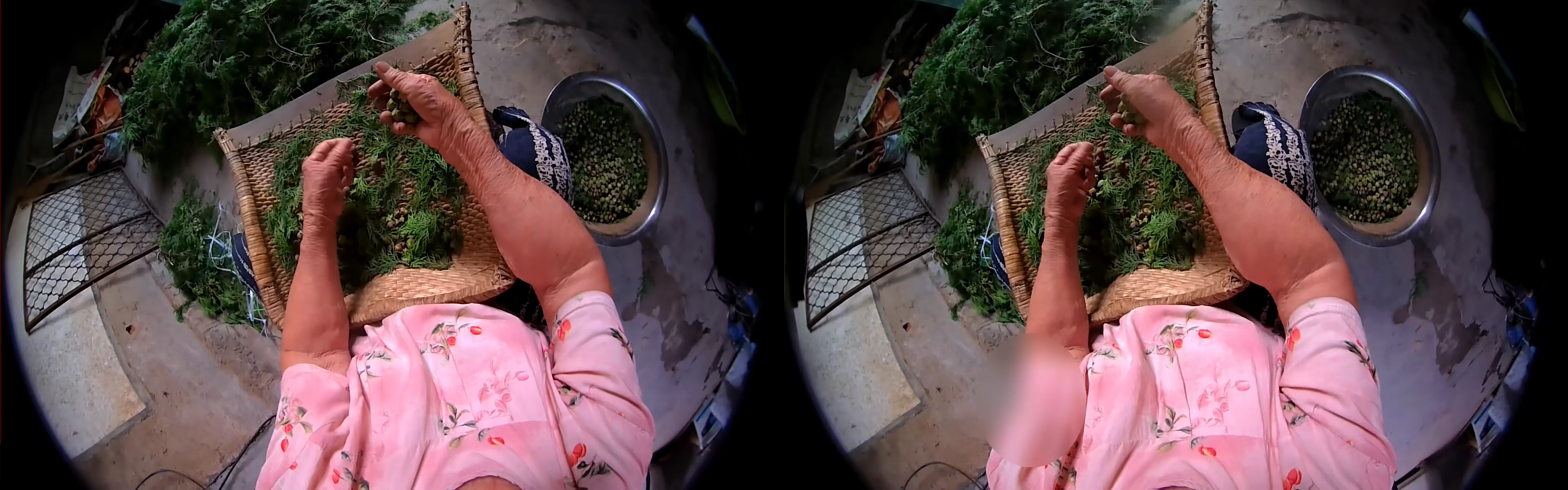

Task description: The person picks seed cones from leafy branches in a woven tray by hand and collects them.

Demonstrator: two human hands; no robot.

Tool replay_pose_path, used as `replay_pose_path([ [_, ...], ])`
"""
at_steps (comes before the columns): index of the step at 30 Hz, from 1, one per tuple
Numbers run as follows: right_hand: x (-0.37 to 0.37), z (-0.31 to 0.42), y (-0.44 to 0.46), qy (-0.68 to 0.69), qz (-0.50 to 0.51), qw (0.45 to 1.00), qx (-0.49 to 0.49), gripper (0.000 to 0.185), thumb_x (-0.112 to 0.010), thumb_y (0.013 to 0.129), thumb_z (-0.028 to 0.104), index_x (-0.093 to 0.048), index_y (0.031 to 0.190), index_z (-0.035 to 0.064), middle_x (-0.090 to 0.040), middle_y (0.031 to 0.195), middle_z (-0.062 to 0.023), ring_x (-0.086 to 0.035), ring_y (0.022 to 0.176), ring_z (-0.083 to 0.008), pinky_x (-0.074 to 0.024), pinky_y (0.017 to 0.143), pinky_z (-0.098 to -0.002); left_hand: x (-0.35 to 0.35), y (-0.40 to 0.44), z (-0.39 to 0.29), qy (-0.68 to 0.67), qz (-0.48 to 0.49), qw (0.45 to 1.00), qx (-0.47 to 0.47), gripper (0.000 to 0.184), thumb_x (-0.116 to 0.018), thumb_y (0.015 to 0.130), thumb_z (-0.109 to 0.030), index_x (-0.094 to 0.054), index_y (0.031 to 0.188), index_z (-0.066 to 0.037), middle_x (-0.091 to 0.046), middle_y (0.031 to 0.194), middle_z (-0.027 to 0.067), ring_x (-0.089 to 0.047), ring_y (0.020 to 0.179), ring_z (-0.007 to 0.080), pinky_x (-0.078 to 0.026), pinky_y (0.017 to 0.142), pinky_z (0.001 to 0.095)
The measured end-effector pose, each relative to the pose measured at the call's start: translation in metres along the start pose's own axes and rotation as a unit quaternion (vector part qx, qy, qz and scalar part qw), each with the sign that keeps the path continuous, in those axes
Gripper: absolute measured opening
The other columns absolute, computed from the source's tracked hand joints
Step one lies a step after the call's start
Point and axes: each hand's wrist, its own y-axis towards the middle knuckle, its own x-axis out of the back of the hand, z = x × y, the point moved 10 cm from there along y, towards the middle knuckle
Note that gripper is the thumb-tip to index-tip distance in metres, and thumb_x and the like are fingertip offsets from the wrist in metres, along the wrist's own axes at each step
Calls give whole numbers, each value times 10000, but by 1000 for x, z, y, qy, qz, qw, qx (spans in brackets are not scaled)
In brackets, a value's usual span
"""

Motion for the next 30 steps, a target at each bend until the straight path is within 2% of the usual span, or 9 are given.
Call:
replay_pose_path([
  [2,0,-1,1,0,1,1000,1,462,-574,822,499,-599,904,45,-534,760,-34,-547,600,-109,-412,424,-231,-6,-3,-4,279,-15,959,-56,93,-617,836,-142,-636,882,-63,-539,655,-51,-436,546,17,-345,457,176],
  [6,0,1,3,-4,11,1000,15,466,-568,826,498,-600,911,41,-530,753,-35,-542,597,-106,-409,424,-234,-26,0,7,452,49,868,-202,194,-595,740,27,-596,912,-63,-573,787,20,-539,704,113,-460,660,261],
  [7,1,0,3,-4,10,1000,15,466,-568,826,498,-600,911,41,-530,753,-35,-542,597,-106,-409,424,-234,-27,1,9,451,49,868,-202,194,-595,740,27,-596,912,-63,-573,787,20,-539,704,113,-460,660,261],
  [10,1,-1,3,-1,4,1000,9,469,-564,830,497,-599,911,36,-529,745,-35,-540,595,-105,-405,422,-232,-34,2,10,545,49,802,-237,256,-617,714,-37,-581,945,-142,-550,817,129,-571,747,315,-473,670,389],
  [21,3,1,3,-13,-6,1000,15,467,-556,834,495,-600,890,34,-530,720,-30,-542,581,-101,-408,413,-230,-45,-6,8,615,38,750,-241,204,-635,739,-53,-575,928,-100,-579,843,94,-591,769,256,-473,690,345],
  [23,3,1,4,-11,-5,1000,13,467,-557,833,497,-600,891,36,-532,729,-30,-544,589,-103,-410,415,-232,-31,0,6,433,41,871,-227,144,-630,770,-92,-585,906,-93,-588,786,104,-604,736,248,-482,652,326],
  [25,3,-1,3,-10,-6,1000,7,468,-557,832,499,-601,892,37,-533,737,-31,-547,597,-104,-411,418,-233,-28,0,6,457,33,855,-244,119,-620,787,-65,-575,896,-60,-578,726,89,-599,718,184,-476,650,284],
  [27,4,1,3,-12,-8,1000,15,461,-555,835,497,-602,896,42,-536,755,-31,-549,607,-105,-414,422,-234,-20,2,10,427,12,889,-164,83,-585,806,-70,-573,888,-65,-555,683,59,-574,676,137,-471,590,267],
  [30,3,1,2,-12,-9,1000,11,455,-551,840,492,-599,906,45,-536,764,-29,-546,603,-105,-409,423,-233,-13,0,15,88,10,996,-2,179,-530,814,-102,-532,987,-56,-545,702,22,-508,554,90,-406,452,218],
])
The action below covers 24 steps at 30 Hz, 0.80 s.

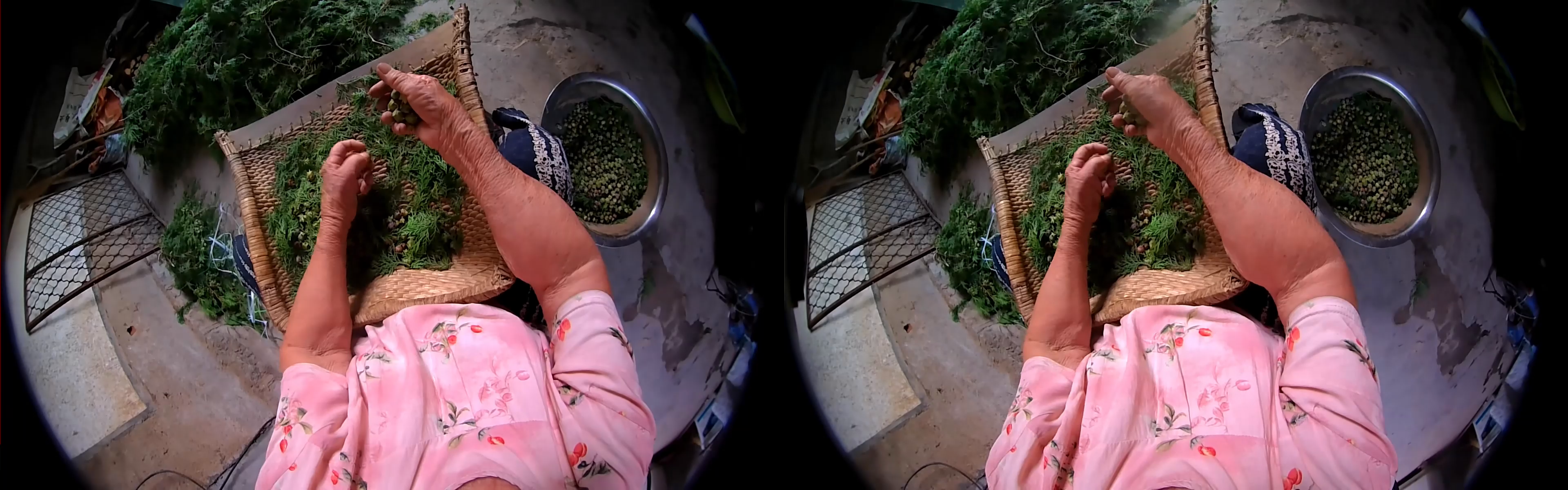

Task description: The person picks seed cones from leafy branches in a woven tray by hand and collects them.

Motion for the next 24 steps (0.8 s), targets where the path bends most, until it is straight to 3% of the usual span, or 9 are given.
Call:
replay_pose_path([
  [7,-2,1,0,5,5,1000,10,453,-550,843,486,-596,919,42,-531,748,-29,-536,600,-101,-407,431,-235,0,0,16,-289,-4,953,87,150,-558,862,-217,-544,887,-69,-533,689,28,-465,517,98,-366,429,214],
  [9,-1,2,0,2,2,1000,10,455,-553,843,483,-598,921,38,-529,737,-30,-534,600,-99,-411,435,-237,16,5,21,-66,-39,995,57,152,-607,849,-219,-568,825,-74,-538,674,-5,-457,522,66,-354,420,196],
  [10,-1,2,0,2,1,1000,10,455,-553,843,483,-598,921,38,-529,737,-30,-534,600,-99,-411,435,-237,11,6,18,52,5,998,22,111,-627,833,-183,-581,813,-83,-504,632,-37,-414,515,30,-307,403,190],
  [13,-2,3,0,-2,5,1000,15,457,-555,842,482,-600,922,34,-529,726,-30,-537,600,-99,-415,436,-239,-14,0,-4,352,21,924,-147,133,-635,796,-125,-586,890,-46,-550,692,0,-509,626,77,-446,557,245],
  [14,-2,4,0,-3,5,1000,13,457,-555,842,481,-601,921,33,-529,721,-30,-539,601,-99,-418,437,-240,-18,1,1,432,17,890,-145,159,-638,776,-110,-578,909,-46,-595,742,50,-575,689,159,-474,667,291],
  [17,-2,3,0,-2,5,1000,8,457,-557,841,480,-603,917,33,-530,713,-29,-543,602,-99,-421,437,-240,-32,-5,-8,494,0,838,-233,148,-634,770,-109,-581,898,-56,-611,782,93,-594,704,230,-475,666,320],
  [21,-2,3,2,2,9,1000,11,455,-563,837,480,-600,911,32,-533,718,-31,-544,596,-100,-421,435,-240,-38,-3,-11,495,21,831,-253,129,-630,789,-135,-576,883,-65,-616,777,87,-590,666,233,-476,608,316],
  [23,-2,3,2,5,10,1000,12,455,-565,836,480,-597,909,32,-534,722,-33,-543,593,-101,-420,434,-240,-16,5,7,288,36,955,-57,122,-590,822,-160,-563,880,-56,-604,723,54,-566,562,161,-456,495,285],
  [24,-2,3,2,9,11,1000,13,454,-568,834,479,-595,908,32,-536,727,-34,-542,589,-101,-419,434,-239,-10,3,10,61,34,998,4,114,-584,827,-140,-558,852,-32,-581,691,27,-512,510,86,-409,424,221],
])
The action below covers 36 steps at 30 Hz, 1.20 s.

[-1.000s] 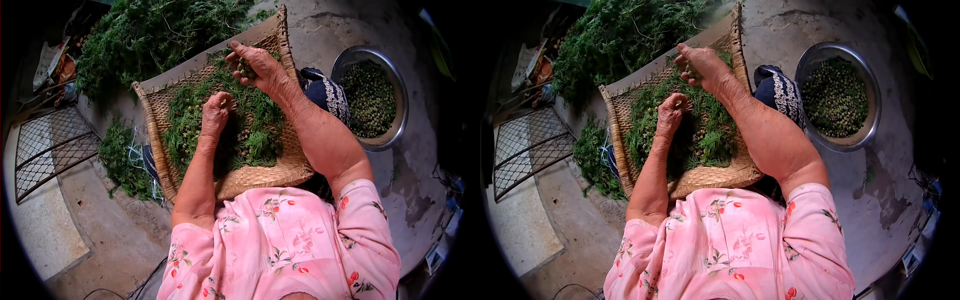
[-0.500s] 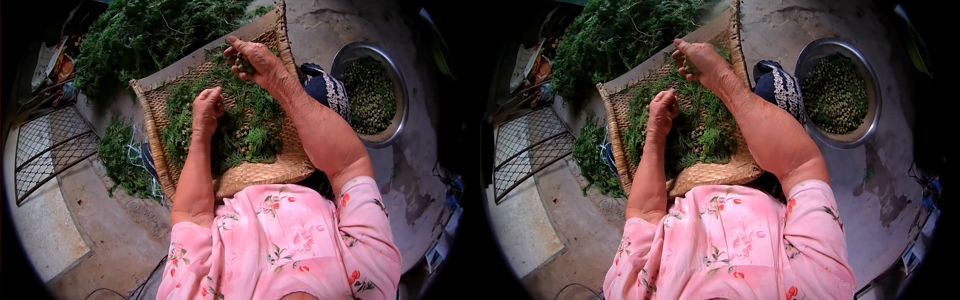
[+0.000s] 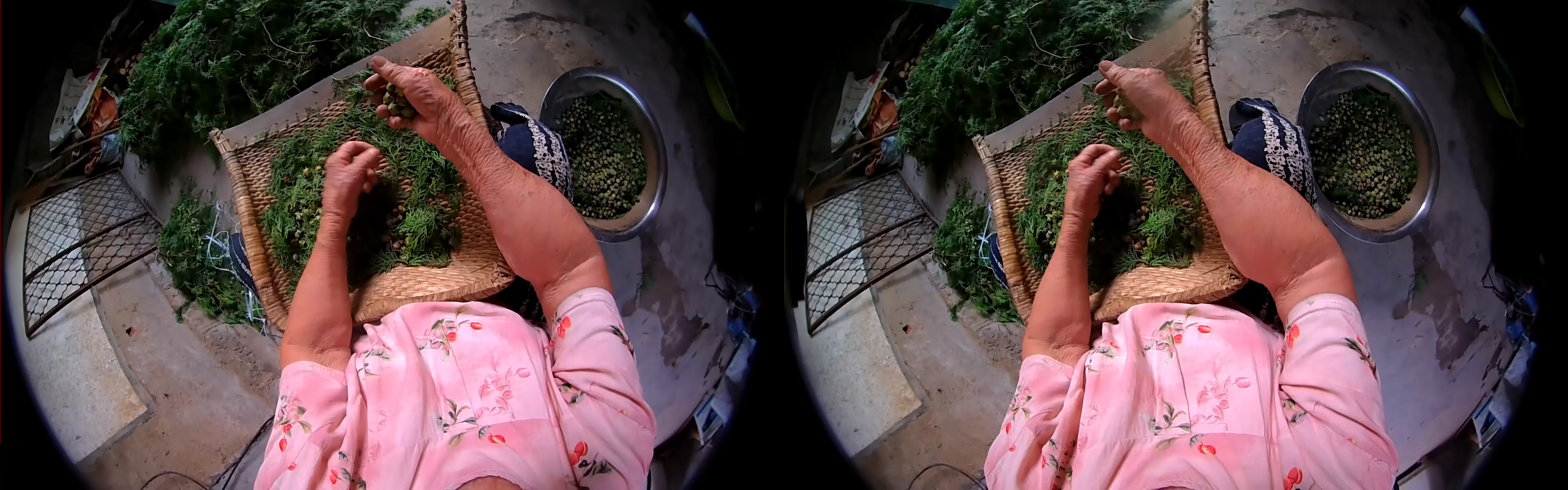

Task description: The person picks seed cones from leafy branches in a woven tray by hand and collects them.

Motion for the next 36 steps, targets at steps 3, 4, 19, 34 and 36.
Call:
replay_pose_path([
  [3,0,2,-1,-5,-1,1000,9,452,-572,833,476,-591,907,31,-539,734,-35,-540,585,-101,-418,435,-239,31,4,-4,-267,-36,963,14,90,-545,823,-66,-549,909,-39,-622,822,94,-584,628,151,-454,485,230],
  [4,-1,2,-1,-5,-1,1000,9,452,-572,833,476,-591,907,31,-539,734,-35,-540,585,-101,-418,435,-239,41,4,-4,-310,-49,950,9,99,-545,822,-59,-547,921,-49,-624,862,104,-594,658,164,-463,500,233],
  [19,-1,3,1,-15,9,1000,26,436,-571,838,468,-591,907,38,-538,750,-29,-541,597,-94,-413,440,-237,30,6,-40,458,-156,841,-240,159,-619,767,-123,-614,920,-83,-580,828,146,-580,761,313,-469,651,391],
  [34,-4,6,0,-10,8,1000,28,413,-574,846,439,-591,887,29,-536,737,-27,-540,579,-92,-402,423,-234,50,19,-11,-442,59,895,-5,125,-552,859,-130,-610,922,-40,-584,823,64,-504,628,99,-381,450,191],
  [36,-4,5,1,-11,9,1000,27,415,-577,844,441,-592,886,29,-539,733,-25,-540,576,-90,-403,424,-229,50,10,-16,-481,45,875,-6,124,-554,861,-136,-614,913,-41,-584,828,73,-508,644,102,-378,451,190],
])
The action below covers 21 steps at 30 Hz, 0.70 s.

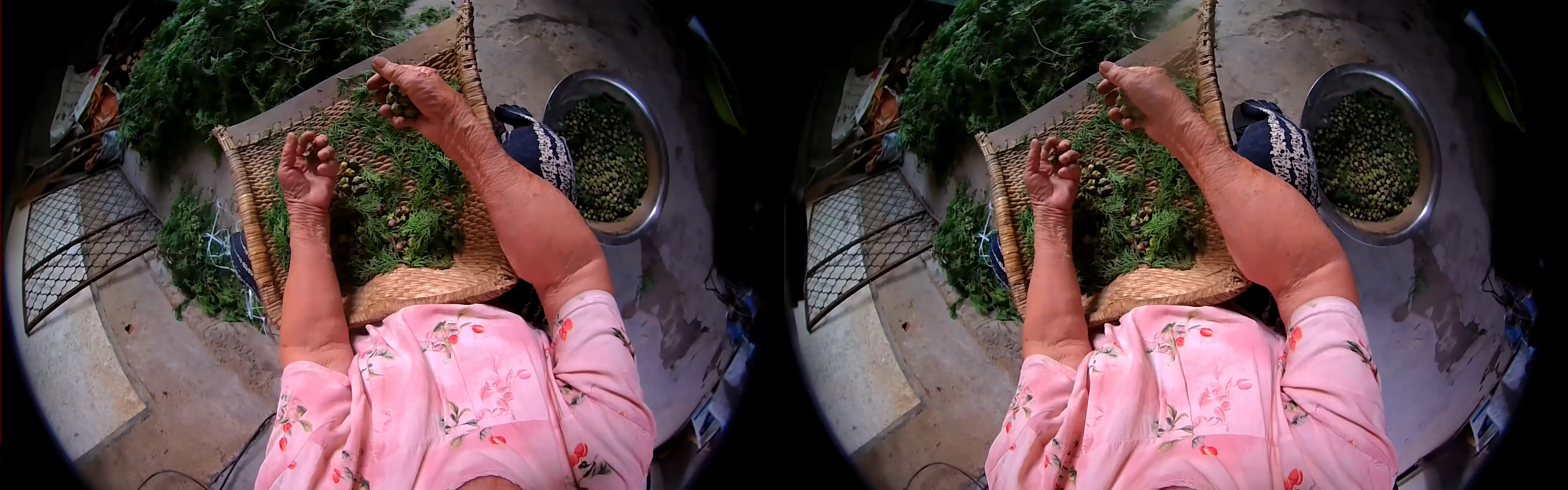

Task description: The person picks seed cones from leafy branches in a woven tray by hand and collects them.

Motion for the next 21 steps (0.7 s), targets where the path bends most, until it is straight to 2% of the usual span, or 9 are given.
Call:
replay_pose_path([
  [3,0,1,-2,1,-3,1000,-5,416,-579,841,444,-594,888,31,-541,735,-26,-541,574,-89,-407,428,-225,1,-6,-1,-45,-34,998,-14,121,-576,860,-158,-621,865,-46,-580,770,50,-505,614,97,-371,445,196],
  [4,0,1,-2,1,-3,1000,-5,416,-579,841,444,-594,888,31,-541,735,-26,-541,574,-89,-407,428,-225,13,-7,-9,195,-86,977,-31,126,-582,857,-162,-621,870,-43,-572,728,30,-495,583,94,-372,446,203],
  [5,0,1,-2,0,-5,1000,-5,416,-581,840,446,-595,889,33,-541,736,-26,-541,576,-89,-409,430,-225,20,-10,-20,422,-134,895,-47,132,-588,855,-166,-622,875,-40,-563,686,10,-486,552,91,-373,448,209],
  [7,0,1,-2,0,-6,1000,-5,416,-582,838,447,-596,890,34,-541,737,-26,-542,578,-90,-411,433,-224,10,-11,-25,613,-132,773,-101,127,-609,822,-152,-640,884,-47,-601,693,12,-530,571,103,-420,506,242],
  [8,0,1,-1,0,-3,1000,-6,416,-582,838,448,-597,891,36,-541,741,-26,-543,582,-90,-412,434,-224,8,-11,-24,613,-133,772,-102,127,-609,822,-152,-640,884,-47,-601,693,12,-530,571,103,-420,506,242],
  [10,1,0,-1,1,0,1000,-8,416,-581,838,449,-597,893,37,-541,744,-26,-544,586,-89,-412,435,-224,-7,-10,-19,809,-108,568,-104,180,-630,766,-230,-626,868,-81,-634,780,134,-617,727,279,-470,663,370],
  [11,1,0,-1,-1,-1,1000,-8,416,-581,838,450,-598,894,39,-541,746,-26,-545,591,-90,-414,437,-227,-8,-10,-16,809,-109,568,-104,180,-630,766,-230,-626,868,-81,-634,780,134,-617,727,279,-470,663,370],
  [14,1,1,-2,-3,-2,1000,-9,416,-579,838,452,-598,898,41,-541,749,-26,-547,599,-92,-417,442,-234,-8,-8,-3,892,-114,435,-46,274,-649,754,-294,-545,845,-58,-636,842,148,-599,795,349,-458,698,430],
  [21,-1,5,-5,-12,-21,1000,-4,378,-534,880,400,-586,870,25,-533,710,-37,-522,570,-89,-416,426,-211,-20,-4,16,934,-89,340,-58,345,-637,771,-334,-489,910,-56,-619,869,152,-603,797,349,-478,701,423],
])
